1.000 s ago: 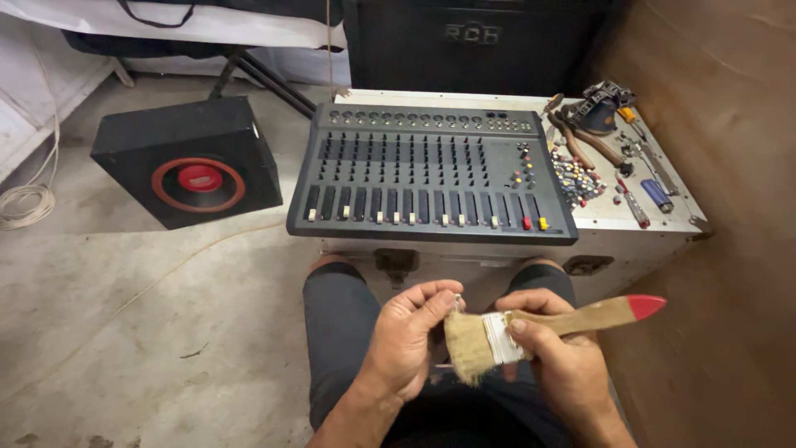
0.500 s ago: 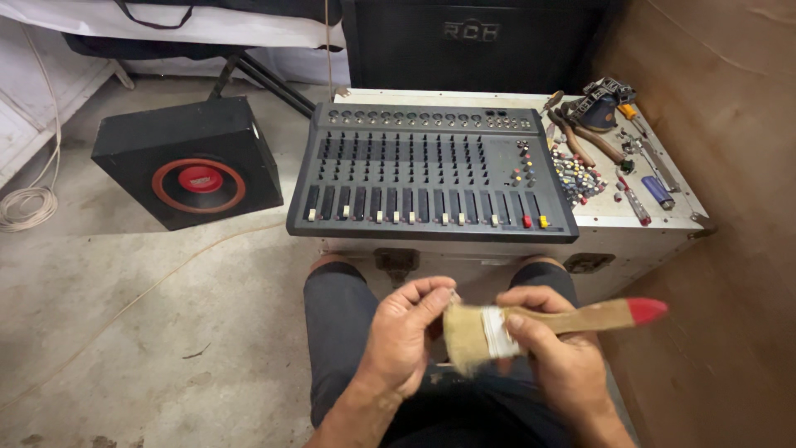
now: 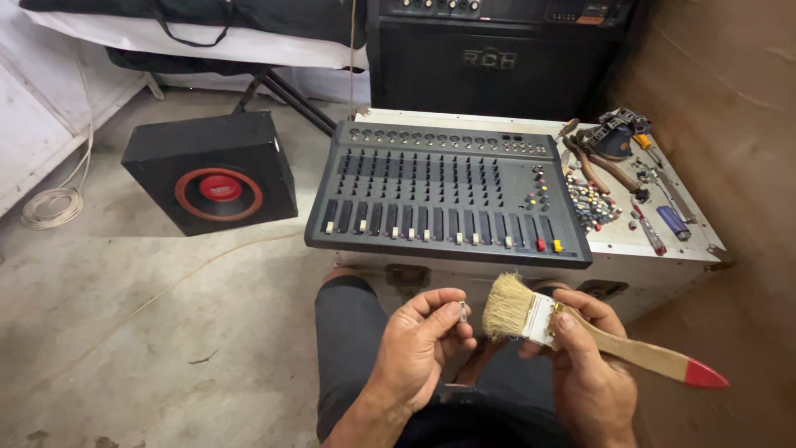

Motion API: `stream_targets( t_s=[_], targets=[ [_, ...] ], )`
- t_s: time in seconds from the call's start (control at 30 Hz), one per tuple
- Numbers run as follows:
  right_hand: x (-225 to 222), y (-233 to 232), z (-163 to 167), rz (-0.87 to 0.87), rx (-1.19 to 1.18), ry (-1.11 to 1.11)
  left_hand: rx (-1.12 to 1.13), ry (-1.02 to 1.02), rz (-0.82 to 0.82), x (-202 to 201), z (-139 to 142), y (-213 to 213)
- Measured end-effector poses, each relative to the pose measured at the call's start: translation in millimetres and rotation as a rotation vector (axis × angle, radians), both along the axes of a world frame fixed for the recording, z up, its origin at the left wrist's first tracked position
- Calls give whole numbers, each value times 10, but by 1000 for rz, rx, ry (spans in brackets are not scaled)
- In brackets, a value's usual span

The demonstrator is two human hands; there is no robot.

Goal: The person sits in front of an audio mixing console, holds a wide bristle brush, and brushes small fader knobs one at a time. They then press the cleaned knobs onto the fader slots of the console, repeating the brush-and-place cycle across the mixer.

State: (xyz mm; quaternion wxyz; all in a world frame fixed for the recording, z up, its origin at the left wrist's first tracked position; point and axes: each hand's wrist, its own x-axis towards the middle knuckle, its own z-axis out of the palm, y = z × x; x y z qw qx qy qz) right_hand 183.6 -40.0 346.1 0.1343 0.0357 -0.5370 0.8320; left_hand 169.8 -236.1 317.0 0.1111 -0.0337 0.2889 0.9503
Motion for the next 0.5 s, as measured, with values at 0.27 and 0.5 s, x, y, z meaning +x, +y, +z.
stream_targets(
  t_s=[0.27,0.5],
  targets=[
    [5,52,-46,32,25,5,3,15,18,1,7,-19],
    [15,50,-45,48,20,-6,12,10,30,-3,4,-20]
  ],
)
